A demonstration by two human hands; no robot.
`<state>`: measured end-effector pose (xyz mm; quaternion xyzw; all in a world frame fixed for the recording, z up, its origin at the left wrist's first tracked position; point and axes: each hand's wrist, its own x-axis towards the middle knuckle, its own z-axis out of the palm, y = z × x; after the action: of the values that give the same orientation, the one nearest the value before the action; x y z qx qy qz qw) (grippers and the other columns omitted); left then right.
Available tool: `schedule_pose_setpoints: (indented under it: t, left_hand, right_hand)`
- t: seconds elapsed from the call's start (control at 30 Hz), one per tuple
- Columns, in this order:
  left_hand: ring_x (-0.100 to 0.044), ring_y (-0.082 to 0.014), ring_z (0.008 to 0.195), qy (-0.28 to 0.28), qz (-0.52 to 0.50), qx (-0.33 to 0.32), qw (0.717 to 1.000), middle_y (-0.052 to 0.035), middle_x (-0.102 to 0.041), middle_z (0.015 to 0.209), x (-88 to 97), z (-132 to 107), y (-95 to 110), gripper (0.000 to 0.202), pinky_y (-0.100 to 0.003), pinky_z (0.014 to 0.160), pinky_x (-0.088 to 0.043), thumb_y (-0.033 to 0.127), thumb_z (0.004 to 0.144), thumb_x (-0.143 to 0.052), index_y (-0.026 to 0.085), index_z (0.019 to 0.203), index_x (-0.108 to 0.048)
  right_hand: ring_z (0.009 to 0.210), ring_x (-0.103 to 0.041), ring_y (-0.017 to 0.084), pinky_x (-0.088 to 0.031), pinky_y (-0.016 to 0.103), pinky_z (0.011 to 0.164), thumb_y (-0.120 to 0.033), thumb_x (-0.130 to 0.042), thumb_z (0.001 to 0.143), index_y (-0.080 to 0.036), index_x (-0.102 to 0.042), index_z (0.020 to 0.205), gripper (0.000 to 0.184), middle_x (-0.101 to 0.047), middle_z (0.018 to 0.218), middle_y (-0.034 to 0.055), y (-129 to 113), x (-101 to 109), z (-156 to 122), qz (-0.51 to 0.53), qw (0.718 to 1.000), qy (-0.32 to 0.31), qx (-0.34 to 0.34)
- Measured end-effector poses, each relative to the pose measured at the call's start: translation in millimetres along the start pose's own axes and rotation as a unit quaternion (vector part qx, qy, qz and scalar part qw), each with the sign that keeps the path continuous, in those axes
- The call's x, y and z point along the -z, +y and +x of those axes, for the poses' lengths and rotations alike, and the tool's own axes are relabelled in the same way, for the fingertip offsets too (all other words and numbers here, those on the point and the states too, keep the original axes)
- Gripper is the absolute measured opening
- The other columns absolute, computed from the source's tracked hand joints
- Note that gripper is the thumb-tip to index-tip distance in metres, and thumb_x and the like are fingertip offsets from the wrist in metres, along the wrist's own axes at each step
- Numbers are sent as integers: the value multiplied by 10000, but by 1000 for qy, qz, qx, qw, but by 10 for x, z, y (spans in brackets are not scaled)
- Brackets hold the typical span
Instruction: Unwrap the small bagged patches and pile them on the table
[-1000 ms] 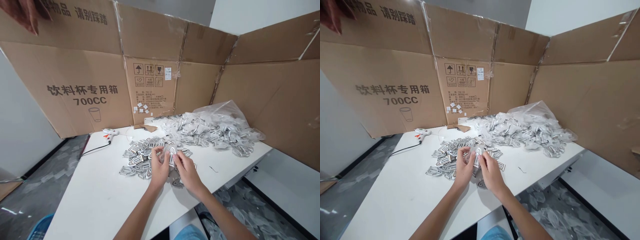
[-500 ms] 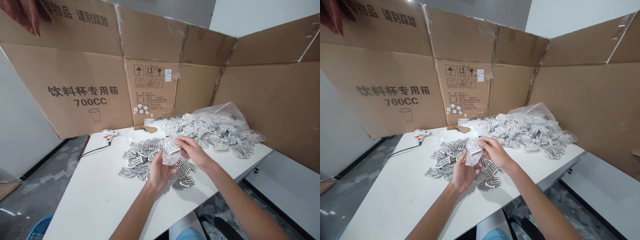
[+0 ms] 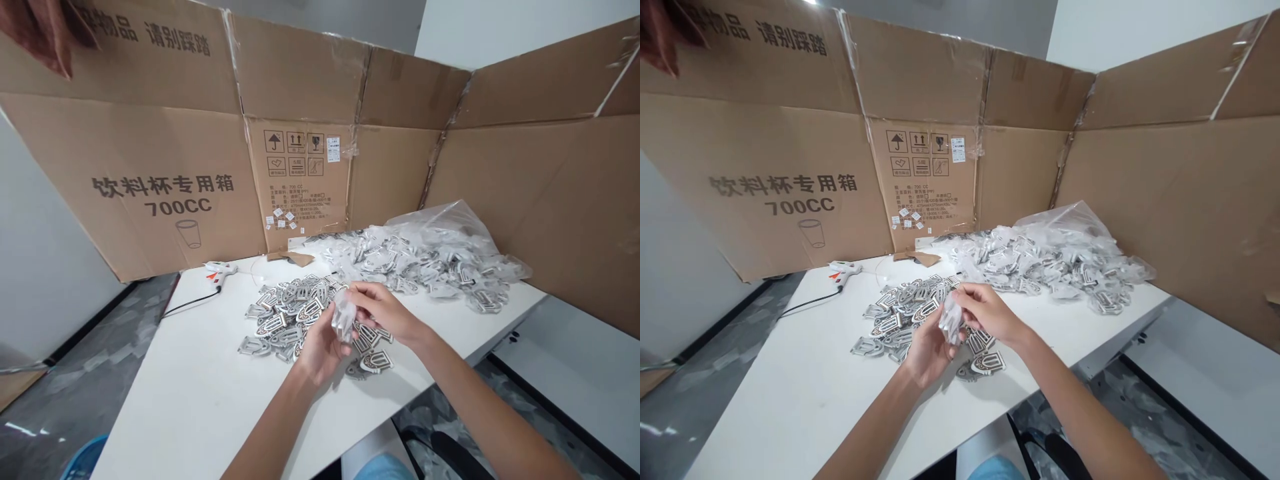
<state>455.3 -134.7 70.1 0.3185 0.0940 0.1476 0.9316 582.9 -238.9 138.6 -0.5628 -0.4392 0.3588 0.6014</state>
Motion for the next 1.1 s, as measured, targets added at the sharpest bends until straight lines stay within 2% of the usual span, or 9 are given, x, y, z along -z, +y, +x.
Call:
schedule_pose_setpoints:
  t: [0.17,0.23,0.43,0.5,0.63,0.83,1.1]
  left_hand:
    - [-693,-136,680,-5,9,4,1000,-85,-729,947,11,2,-16,342,-162,418,-515,429,933,-763,133,1098,-722]
    - [-695,-140,684,0,16,4,1000,-99,-734,943,21,5,-27,336,-162,423,-517,433,944,-751,130,1086,-721]
    - [-679,-133,675,7,40,-1,999,-96,-733,908,14,-7,-30,352,-160,443,-519,429,945,-755,122,1112,-722]
    - [-655,-116,634,18,38,-8,999,-86,-724,884,5,-9,-26,359,-156,434,-504,425,932,-770,116,1107,-719]
    - [-658,-119,621,30,26,-14,999,-75,-717,868,-8,-7,-31,367,-155,400,-472,393,903,-800,119,1127,-705]
    - [-675,-119,615,66,-2,-7,998,-28,-697,795,-13,-7,-34,323,-150,409,-488,266,865,-831,141,1127,-690]
    - [-675,-102,630,91,-8,-10,996,-15,-714,829,23,12,-26,275,-141,427,-512,211,862,-815,152,1108,-707]
  right_hand:
    - [388,-401,55,-236,221,372,-575,-693,954,-236,-514,721,449,-503,578,-77,-33,24,-59,23,999,13,19]
    - [402,-465,74,-282,225,375,-598,-690,949,-238,-533,743,444,-569,609,-56,-26,22,-69,15,1000,-18,-1]
    - [474,-580,139,-436,262,448,-627,-726,906,-247,-521,723,469,-609,580,-34,38,-14,-58,15,999,40,14]
    - [535,-622,162,-487,286,488,-621,-725,909,-242,-544,735,453,-637,637,-16,64,-27,-54,34,999,25,9]
    - [580,-595,162,-511,299,538,-614,-720,911,-236,-576,753,435,-603,669,-18,122,-35,-43,44,998,35,14]
    - [615,-472,132,-450,269,577,-612,-756,874,-235,-483,681,504,-502,672,-37,182,-8,-39,1,984,166,68]
    - [679,-530,148,-481,273,639,-604,-747,882,-227,-545,724,456,-563,723,-17,223,0,-55,16,982,178,58]
